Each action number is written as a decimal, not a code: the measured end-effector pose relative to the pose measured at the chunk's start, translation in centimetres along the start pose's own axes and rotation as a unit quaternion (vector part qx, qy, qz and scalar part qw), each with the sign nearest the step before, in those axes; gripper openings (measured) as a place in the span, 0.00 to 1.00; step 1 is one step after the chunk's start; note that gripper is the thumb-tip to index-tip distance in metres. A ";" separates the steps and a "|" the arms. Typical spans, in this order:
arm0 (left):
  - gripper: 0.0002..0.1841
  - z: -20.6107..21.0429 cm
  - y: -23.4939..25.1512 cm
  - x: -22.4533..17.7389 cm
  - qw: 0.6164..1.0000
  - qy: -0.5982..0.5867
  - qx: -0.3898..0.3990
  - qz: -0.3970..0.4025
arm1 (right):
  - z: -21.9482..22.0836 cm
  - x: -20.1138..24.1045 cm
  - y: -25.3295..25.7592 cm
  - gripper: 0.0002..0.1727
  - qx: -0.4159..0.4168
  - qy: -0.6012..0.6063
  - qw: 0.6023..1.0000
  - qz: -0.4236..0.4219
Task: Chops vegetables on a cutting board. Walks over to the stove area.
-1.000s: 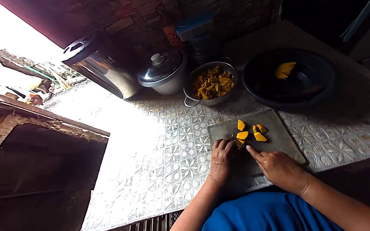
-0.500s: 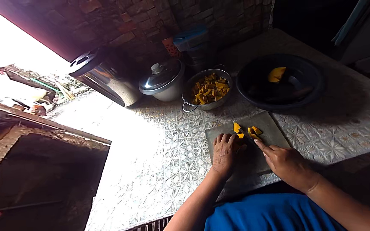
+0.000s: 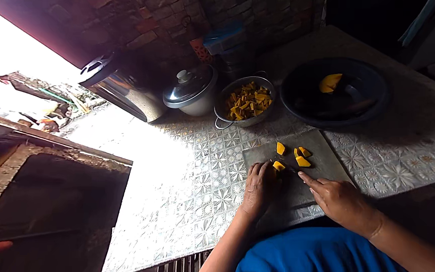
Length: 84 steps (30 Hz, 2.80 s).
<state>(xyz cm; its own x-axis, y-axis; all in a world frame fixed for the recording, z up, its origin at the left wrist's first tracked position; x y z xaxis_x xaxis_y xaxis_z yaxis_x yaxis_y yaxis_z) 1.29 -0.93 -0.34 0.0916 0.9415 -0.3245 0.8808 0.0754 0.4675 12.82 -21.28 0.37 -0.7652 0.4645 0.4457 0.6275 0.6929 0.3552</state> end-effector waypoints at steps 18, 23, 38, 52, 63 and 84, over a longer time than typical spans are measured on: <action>0.09 1.5 0.7 -0.1 0.998 0.020 -0.035 0.055 | 0.8 0.0 0.7 0.27 0.008 -0.040 0.998 -0.046; 0.08 1.6 0.8 -0.1 0.997 0.021 -0.039 0.058 | 0.5 -0.3 1.4 0.27 0.052 -0.042 0.996 -0.062; 0.14 1.3 0.8 -0.1 0.996 0.046 -0.052 0.051 | 1.8 0.7 0.8 0.26 -0.016 -0.008 1.000 -0.018; 0.26 -0.3 8.2 -0.9 0.986 0.020 0.156 -0.061 | -1.4 -2.7 0.0 0.27 -0.073 0.027 0.994 0.077; 0.26 0.0 8.8 -0.7 0.970 0.002 0.210 -0.120 | -0.8 -2.0 -0.2 0.27 -0.053 0.039 0.996 0.066; 0.24 -0.1 10.0 0.4 0.959 -0.038 0.236 -0.150 | -0.6 -1.8 -0.3 0.26 -0.041 0.045 0.996 0.062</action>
<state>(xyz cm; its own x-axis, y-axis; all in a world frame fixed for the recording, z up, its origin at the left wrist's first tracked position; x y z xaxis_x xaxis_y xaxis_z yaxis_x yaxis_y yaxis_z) 10.08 0.23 4.33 -0.1813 0.8727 -0.4533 0.9834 0.1655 -0.0748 14.08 -22.60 -0.03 -0.6674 0.4894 0.5612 0.7286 0.5849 0.3565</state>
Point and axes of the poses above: each hand's wrist, its own y-axis towards the middle knuckle, its own z-axis out of the palm, x = y × z, the point moved 1 cm from there along y, towards the middle knuckle, and after that the axes turned 15 degrees about z, right-handed, at the moved point
